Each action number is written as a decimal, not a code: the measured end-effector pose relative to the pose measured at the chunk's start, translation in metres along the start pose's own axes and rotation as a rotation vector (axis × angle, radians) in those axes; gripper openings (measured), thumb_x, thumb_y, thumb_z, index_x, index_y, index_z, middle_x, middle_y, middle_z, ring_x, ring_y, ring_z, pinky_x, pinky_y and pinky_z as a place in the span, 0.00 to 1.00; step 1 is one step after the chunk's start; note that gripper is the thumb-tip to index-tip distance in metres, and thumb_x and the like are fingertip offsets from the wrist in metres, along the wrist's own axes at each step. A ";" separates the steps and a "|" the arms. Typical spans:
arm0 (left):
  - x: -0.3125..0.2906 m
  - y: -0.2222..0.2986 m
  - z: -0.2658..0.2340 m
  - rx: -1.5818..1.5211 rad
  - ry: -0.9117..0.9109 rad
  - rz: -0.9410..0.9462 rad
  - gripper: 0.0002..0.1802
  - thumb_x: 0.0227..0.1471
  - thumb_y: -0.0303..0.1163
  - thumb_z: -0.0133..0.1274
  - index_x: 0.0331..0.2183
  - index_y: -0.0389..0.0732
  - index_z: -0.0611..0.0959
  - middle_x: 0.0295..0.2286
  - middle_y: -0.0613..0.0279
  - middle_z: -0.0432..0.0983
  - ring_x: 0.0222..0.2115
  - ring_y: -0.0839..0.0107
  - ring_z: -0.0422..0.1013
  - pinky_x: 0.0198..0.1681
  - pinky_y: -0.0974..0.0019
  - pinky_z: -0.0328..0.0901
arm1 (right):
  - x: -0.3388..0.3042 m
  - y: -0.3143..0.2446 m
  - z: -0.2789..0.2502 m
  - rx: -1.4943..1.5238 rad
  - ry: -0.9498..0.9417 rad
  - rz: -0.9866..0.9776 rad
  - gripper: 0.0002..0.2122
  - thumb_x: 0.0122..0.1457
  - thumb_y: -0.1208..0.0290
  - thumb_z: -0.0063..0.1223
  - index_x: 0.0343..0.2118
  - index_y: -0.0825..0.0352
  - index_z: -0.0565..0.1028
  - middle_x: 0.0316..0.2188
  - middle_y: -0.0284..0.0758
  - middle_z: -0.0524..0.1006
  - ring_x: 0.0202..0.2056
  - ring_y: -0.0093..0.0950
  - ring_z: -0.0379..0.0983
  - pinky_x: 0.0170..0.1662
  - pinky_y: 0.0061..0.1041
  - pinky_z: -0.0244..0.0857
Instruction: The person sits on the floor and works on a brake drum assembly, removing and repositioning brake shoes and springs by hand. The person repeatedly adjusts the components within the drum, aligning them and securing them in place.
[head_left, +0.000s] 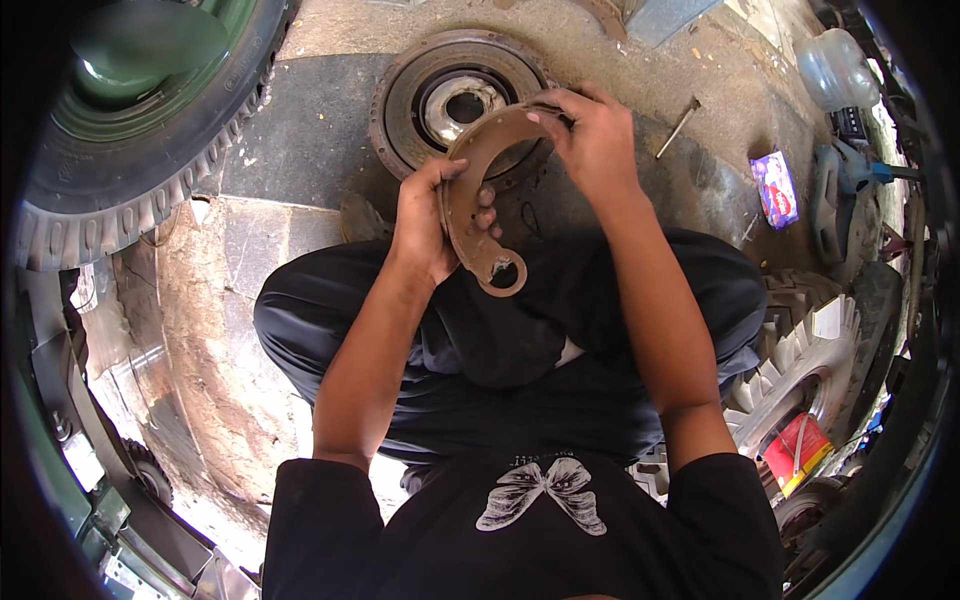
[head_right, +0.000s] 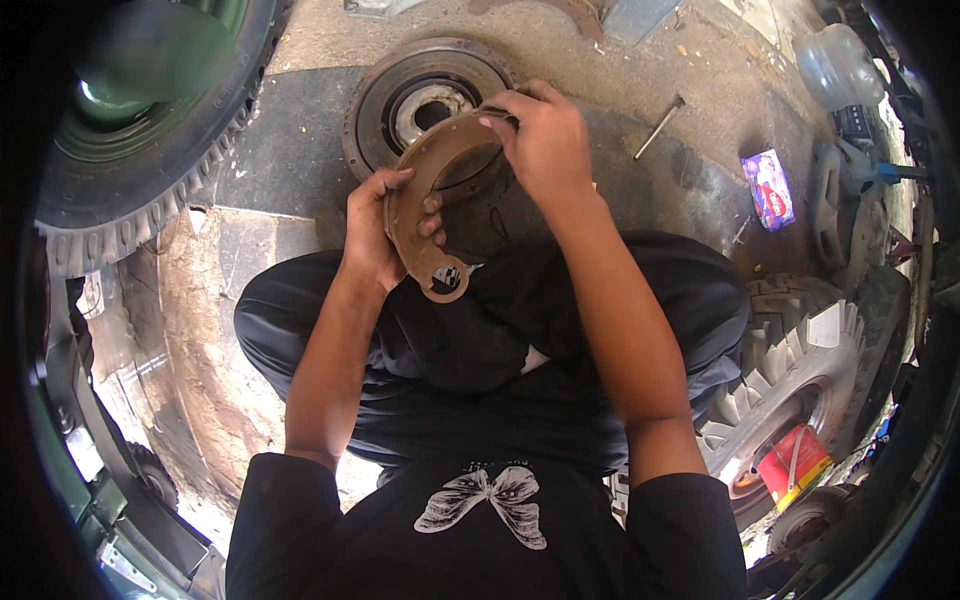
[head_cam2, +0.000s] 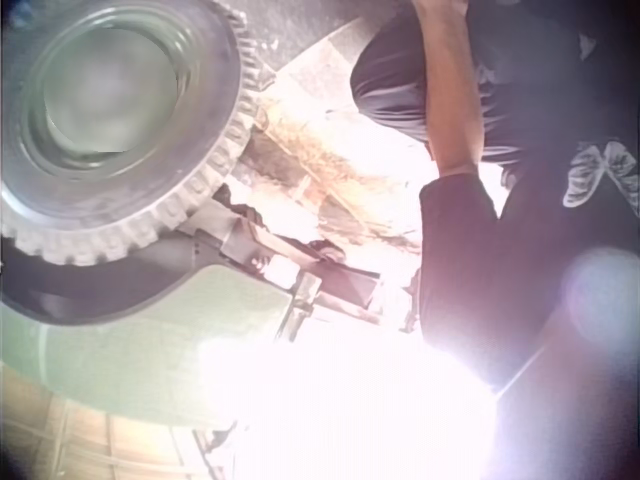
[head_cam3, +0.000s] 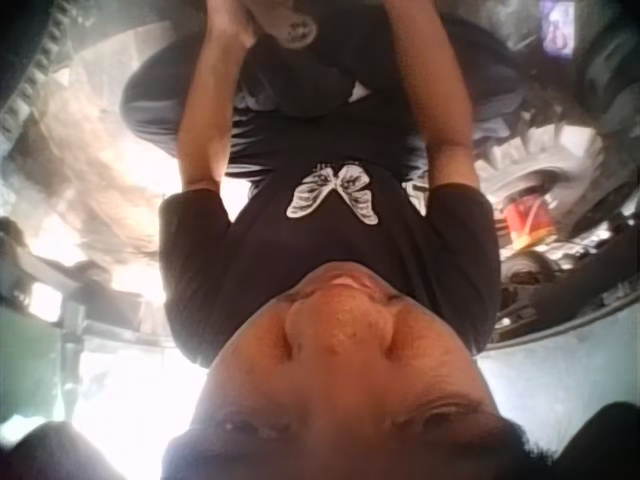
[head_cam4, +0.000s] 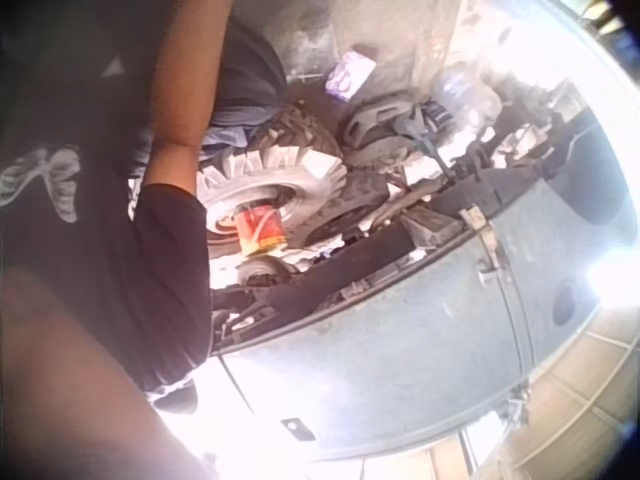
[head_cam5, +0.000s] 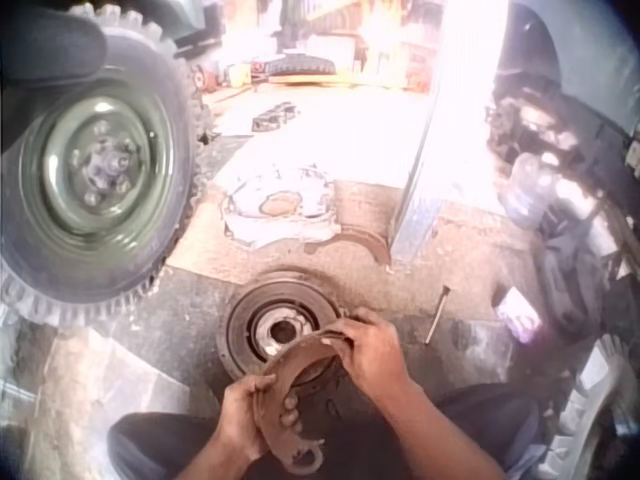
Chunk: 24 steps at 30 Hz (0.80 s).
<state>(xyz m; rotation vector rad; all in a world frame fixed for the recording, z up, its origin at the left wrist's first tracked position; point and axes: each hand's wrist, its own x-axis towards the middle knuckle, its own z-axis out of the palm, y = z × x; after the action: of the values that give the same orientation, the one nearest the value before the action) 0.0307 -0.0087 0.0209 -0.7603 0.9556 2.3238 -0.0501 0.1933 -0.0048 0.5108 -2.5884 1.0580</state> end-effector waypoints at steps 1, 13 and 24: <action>0.002 0.003 -0.002 -0.003 -0.014 -0.006 0.23 0.58 0.45 0.49 0.49 0.39 0.76 0.25 0.64 0.72 0.21 0.71 0.68 0.31 0.61 0.67 | 0.005 0.007 -0.003 -0.020 -0.011 -0.024 0.09 0.52 0.71 0.70 0.37 0.61 0.86 0.36 0.39 0.82 0.36 0.42 0.80 0.40 0.39 0.71; 0.006 0.013 -0.016 0.087 0.006 -0.088 0.24 0.57 0.45 0.51 0.51 0.41 0.76 0.25 0.64 0.71 0.19 0.72 0.67 0.26 0.63 0.67 | -0.001 0.006 -0.013 -0.311 -0.106 0.014 0.07 0.51 0.67 0.71 0.34 0.54 0.87 0.34 0.32 0.83 0.40 0.37 0.79 0.51 0.45 0.62; 0.012 0.030 -0.012 0.220 -0.045 0.014 0.26 0.60 0.44 0.52 0.51 0.33 0.77 0.27 0.55 0.79 0.23 0.67 0.77 0.26 0.60 0.74 | -0.003 0.020 0.010 0.185 -0.183 0.304 0.11 0.51 0.73 0.73 0.37 0.66 0.85 0.35 0.43 0.85 0.38 0.39 0.85 0.42 0.33 0.76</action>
<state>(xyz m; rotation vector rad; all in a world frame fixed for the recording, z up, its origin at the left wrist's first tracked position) 0.0061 -0.0333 0.0198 -0.6106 1.1750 2.1912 -0.0574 0.2000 -0.0247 0.2700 -2.8066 1.4202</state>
